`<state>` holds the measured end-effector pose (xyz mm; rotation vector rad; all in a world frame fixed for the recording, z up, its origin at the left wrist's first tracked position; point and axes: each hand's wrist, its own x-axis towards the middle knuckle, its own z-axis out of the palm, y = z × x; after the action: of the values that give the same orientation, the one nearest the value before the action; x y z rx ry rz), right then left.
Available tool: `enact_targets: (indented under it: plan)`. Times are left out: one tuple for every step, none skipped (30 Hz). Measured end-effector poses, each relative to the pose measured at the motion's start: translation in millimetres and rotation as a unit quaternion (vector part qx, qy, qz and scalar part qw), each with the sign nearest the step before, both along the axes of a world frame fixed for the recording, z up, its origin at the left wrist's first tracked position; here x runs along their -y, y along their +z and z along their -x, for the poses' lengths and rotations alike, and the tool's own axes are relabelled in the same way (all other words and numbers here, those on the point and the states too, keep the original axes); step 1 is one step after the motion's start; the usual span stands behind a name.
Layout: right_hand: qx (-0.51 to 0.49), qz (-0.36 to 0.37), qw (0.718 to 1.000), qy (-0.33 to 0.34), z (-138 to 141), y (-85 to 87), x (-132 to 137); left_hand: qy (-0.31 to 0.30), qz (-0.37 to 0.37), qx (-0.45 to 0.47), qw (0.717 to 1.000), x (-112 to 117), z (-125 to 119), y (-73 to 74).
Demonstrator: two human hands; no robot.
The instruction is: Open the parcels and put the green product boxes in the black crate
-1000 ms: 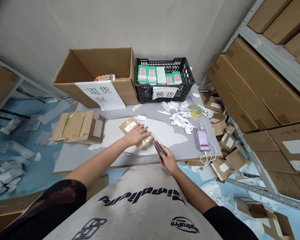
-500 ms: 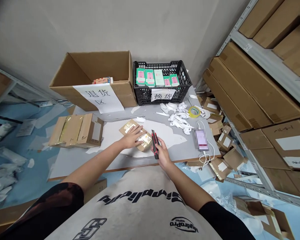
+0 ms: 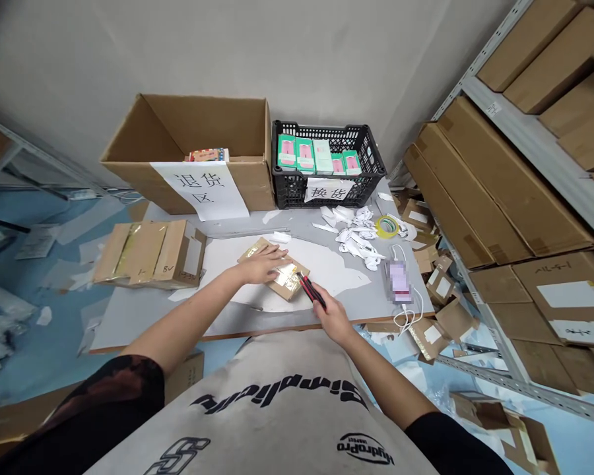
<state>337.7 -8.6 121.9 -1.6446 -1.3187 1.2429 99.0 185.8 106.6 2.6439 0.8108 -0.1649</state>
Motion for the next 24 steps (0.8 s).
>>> enact_targets:
  plan:
    - [0.079, -0.028, 0.995, 0.049, -4, -1.7, 5, -0.010, 0.008, -0.013, 1.000, -8, 1, 1.6]
    - [0.152, -0.052, 0.983, 0.088, -6, -3.6, 9, -0.018, 0.011, -0.023, 1.000, -15, 2, 2.3]
    - [0.217, -0.070, 0.967, 0.116, -6, -5.6, 12, -0.021, 0.010, -0.030, 0.999, -20, 1, 2.2]
    - [0.275, -0.081, 0.948, 0.136, -6, -7.7, 14, -0.025, 0.005, -0.033, 0.999, -23, 1, 1.3]
    - [0.327, -0.085, 0.929, 0.149, -4, -9.6, 16, -0.029, -0.002, -0.033, 0.999, -25, 0, -0.4]
    - [0.373, -0.088, 0.910, 0.158, -2, -11.3, 17, -0.035, -0.011, -0.029, 0.999, -25, -1, -2.6]
    - [0.413, -0.093, 0.891, 0.162, 0, -12.7, 18, -0.040, -0.023, -0.022, 0.999, -25, -2, -5.3]
    - [0.446, -0.099, 0.875, 0.162, 2, -13.9, 19, -0.045, -0.037, -0.011, 0.998, -24, -1, -8.2]
    - [0.471, -0.106, 0.861, 0.160, 3, -14.8, 20, -0.050, -0.054, 0.003, 0.997, -22, -1, -11.2]
    - [0.489, -0.114, 0.850, 0.157, 4, -15.6, 20, -0.055, -0.073, 0.016, 0.996, -21, 0, -14.2]
    - [0.502, -0.119, 0.843, 0.153, 4, -16.1, 21, -0.061, -0.092, 0.027, 0.994, -20, 2, -17.0]
    - [0.510, -0.124, 0.839, 0.147, 4, -16.6, 22, -0.067, -0.110, 0.035, 0.991, -19, 3, -19.4]
    - [0.514, -0.127, 0.836, 0.142, 4, -17.1, 22, -0.073, -0.125, 0.039, 0.989, -18, 4, -21.6]
    - [0.517, -0.129, 0.835, 0.138, 3, -17.4, 23, -0.077, -0.138, 0.041, 0.987, -18, 4, -23.5]
    - [0.518, -0.131, 0.835, 0.134, 3, -17.7, 23, -0.078, -0.147, 0.042, 0.985, -18, 4, -25.1]
    - [0.519, -0.134, 0.834, 0.130, 2, -18.0, 23, -0.078, -0.154, 0.042, 0.984, -18, 3, -26.5]
    - [0.520, -0.137, 0.833, 0.127, 2, -18.2, 23, -0.076, -0.159, 0.043, 0.983, -19, 2, -27.7]
    - [0.521, -0.141, 0.832, 0.124, 1, -18.3, 23, -0.074, -0.162, 0.044, 0.983, -19, 0, -29.0]
    - [0.522, -0.145, 0.832, 0.122, 1, -18.5, 23, -0.074, -0.164, 0.044, 0.983, -20, -2, -30.2]
    - [0.521, -0.149, 0.832, 0.119, 1, -18.7, 23, -0.075, -0.168, 0.045, 0.982, -20, -3, -31.5]
    - [0.520, -0.151, 0.832, 0.117, 1, -19.1, 23, -0.076, -0.173, 0.047, 0.981, -20, -5, -32.8]
    - [0.519, -0.152, 0.833, 0.114, 1, -19.6, 23, -0.078, -0.180, 0.049, 0.979, -19, -6, -34.0]
    - [0.518, -0.150, 0.835, 0.112, 1, -20.4, 23, -0.079, -0.190, 0.052, 0.977, -19, -7, -35.2]
    - [0.516, -0.148, 0.837, 0.110, 1, -21.4, 23, -0.083, -0.201, 0.054, 0.975, -18, -8, -36.2]
